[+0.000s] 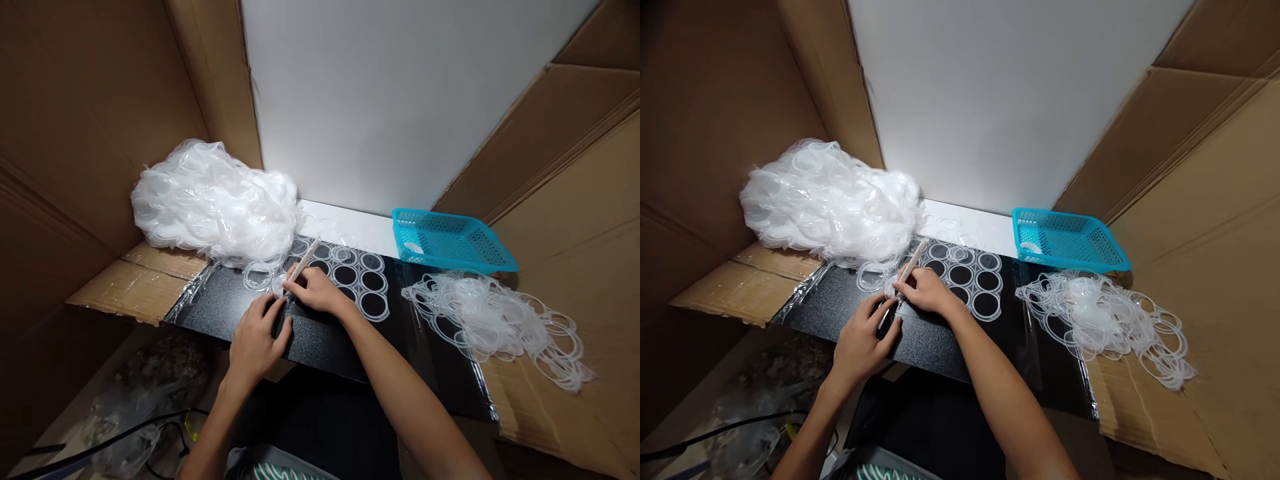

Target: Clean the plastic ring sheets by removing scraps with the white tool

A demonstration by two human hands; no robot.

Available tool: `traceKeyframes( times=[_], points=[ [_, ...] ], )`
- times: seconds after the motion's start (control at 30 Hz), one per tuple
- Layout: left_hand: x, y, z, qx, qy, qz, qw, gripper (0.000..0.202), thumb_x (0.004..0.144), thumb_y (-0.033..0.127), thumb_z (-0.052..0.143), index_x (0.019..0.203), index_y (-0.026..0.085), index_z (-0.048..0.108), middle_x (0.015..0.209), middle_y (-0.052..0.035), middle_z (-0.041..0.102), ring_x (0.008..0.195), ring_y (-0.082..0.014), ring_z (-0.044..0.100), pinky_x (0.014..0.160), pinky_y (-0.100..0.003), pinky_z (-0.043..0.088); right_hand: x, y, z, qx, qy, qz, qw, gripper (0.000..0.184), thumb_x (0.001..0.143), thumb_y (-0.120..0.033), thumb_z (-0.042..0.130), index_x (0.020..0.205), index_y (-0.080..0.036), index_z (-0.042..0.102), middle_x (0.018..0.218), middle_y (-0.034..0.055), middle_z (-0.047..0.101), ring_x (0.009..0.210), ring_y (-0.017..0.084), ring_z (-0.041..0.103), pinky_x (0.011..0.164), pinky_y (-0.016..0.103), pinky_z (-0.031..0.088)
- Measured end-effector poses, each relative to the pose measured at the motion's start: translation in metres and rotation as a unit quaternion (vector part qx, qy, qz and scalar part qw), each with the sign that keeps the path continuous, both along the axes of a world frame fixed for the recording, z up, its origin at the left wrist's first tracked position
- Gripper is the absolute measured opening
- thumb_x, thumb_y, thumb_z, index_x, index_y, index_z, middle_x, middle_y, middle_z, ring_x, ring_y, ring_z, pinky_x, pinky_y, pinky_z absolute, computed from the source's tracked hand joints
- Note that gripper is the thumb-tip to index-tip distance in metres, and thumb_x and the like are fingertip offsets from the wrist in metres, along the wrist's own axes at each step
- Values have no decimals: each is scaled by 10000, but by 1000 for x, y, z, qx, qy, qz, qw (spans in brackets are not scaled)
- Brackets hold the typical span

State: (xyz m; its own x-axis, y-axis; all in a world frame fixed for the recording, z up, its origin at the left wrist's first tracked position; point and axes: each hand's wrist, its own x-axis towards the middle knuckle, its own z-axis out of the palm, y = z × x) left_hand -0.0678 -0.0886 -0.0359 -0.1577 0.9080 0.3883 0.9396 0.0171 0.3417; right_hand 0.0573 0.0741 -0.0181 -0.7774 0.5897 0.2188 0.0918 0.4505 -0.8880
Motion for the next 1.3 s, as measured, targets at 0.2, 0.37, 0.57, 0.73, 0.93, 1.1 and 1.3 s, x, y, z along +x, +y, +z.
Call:
traceKeyframes(
  times=[0.2,0.37,0.57,0.73,0.93,1.1,1.3],
  points=[
    [0,1,1,1,-1,-1,1000,354,999,367,546,1308,232,652,1320,-115,640,1219,-306,633,1057,-450,525,2,-1,4,47,-1,5,999,120,970,-274,649,930,-192,726,967,29,737,883,173,672,872,294,515],
    [2,1,4,-15,22,-2,1000,399,994,348,531,1366,224,606,1339,-131,640,1246,-337,595,1077,-509,496,9,-1,10,157,-20,89,983,194,1010,-247,594,1055,-251,783,1126,45,770,1041,205,708,965,335,536],
    [4,0,5,-41,55,-10,998,407,1012,361,497,1361,171,584,1351,-156,625,1257,-361,550,1077,-558,470,7,-2,5,283,-52,56,956,275,985,-159,576,1155,-237,778,1180,89,779,1064,265,732,951,393,552],
    [5,0,7,-51,55,-9,997,376,1017,345,516,1333,158,595,1345,-151,622,1259,-354,531,1084,-543,456,5,13,-2,290,-25,-110,950,327,1023,-169,494,1220,-200,753,1244,125,753,1155,288,704,1025,436,536],
    [9,-2,10,-38,5,-1,999,296,996,309,562,1276,235,626,1332,-97,649,1244,-333,546,1066,-522,462,1,33,-4,253,41,-215,942,328,1050,-257,464,1181,-196,760,1187,120,766,1133,279,710,1055,439,539],
    [8,0,14,-36,-54,24,998,222,970,258,593,1179,251,667,1276,-77,674,1205,-313,576,1030,-521,475,-23,34,4,275,3,-151,949,345,1033,-205,461,1249,-221,730,1285,111,731,1216,287,667,1097,457,507],
    [8,-6,12,-17,-72,12,997,237,950,225,609,1178,254,669,1257,-70,683,1193,-310,584,1024,-521,489,-39,42,0,209,94,-284,931,333,1044,-287,466,1161,-189,762,1205,125,760,1150,276,703,1067,449,532]
  ],
)
